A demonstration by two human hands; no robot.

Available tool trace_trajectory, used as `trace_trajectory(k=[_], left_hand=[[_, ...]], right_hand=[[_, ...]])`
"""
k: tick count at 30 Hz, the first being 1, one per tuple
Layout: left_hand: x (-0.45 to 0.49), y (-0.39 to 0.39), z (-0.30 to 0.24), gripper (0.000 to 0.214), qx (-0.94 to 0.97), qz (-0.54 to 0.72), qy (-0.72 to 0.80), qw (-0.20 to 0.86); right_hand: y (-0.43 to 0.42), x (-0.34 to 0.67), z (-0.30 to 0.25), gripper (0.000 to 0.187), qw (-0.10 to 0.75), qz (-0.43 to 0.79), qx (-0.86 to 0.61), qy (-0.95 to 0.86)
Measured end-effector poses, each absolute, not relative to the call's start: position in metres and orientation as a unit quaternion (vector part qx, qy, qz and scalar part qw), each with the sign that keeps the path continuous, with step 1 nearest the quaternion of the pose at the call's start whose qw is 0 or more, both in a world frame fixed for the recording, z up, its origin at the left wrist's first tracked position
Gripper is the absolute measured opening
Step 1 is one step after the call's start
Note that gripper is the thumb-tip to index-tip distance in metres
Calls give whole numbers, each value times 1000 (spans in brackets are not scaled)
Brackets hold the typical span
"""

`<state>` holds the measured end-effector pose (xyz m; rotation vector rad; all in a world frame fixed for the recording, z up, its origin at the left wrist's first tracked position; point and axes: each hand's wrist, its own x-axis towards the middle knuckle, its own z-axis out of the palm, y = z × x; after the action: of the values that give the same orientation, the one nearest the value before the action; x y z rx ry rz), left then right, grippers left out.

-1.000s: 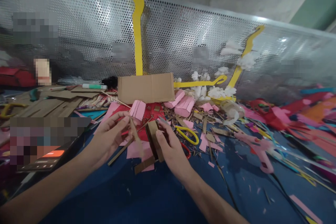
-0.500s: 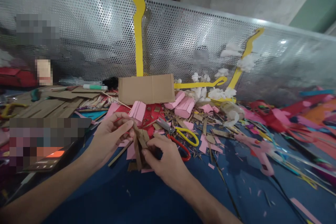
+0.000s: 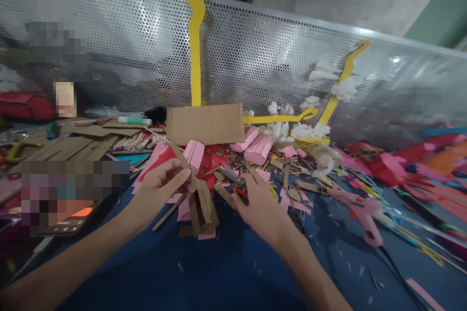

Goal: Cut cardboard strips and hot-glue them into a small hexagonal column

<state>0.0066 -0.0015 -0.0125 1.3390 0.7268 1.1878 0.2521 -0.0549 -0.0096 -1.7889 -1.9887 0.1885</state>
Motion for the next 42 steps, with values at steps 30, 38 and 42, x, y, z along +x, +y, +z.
trace_trajectory(k=[30,38,42], left_hand=[[4,3,-13,37,441,541,303,649],[4,2,-6,41,445,555,302,634],[4,2,-6,38,448,561,302,627]], right_hand=[[-33,294,-2,33,385,-131,-675,-616],[-35,280,-11,44,345,-117,-665,-652],[-23,296,-23,45,387,-48,-677,-624]])
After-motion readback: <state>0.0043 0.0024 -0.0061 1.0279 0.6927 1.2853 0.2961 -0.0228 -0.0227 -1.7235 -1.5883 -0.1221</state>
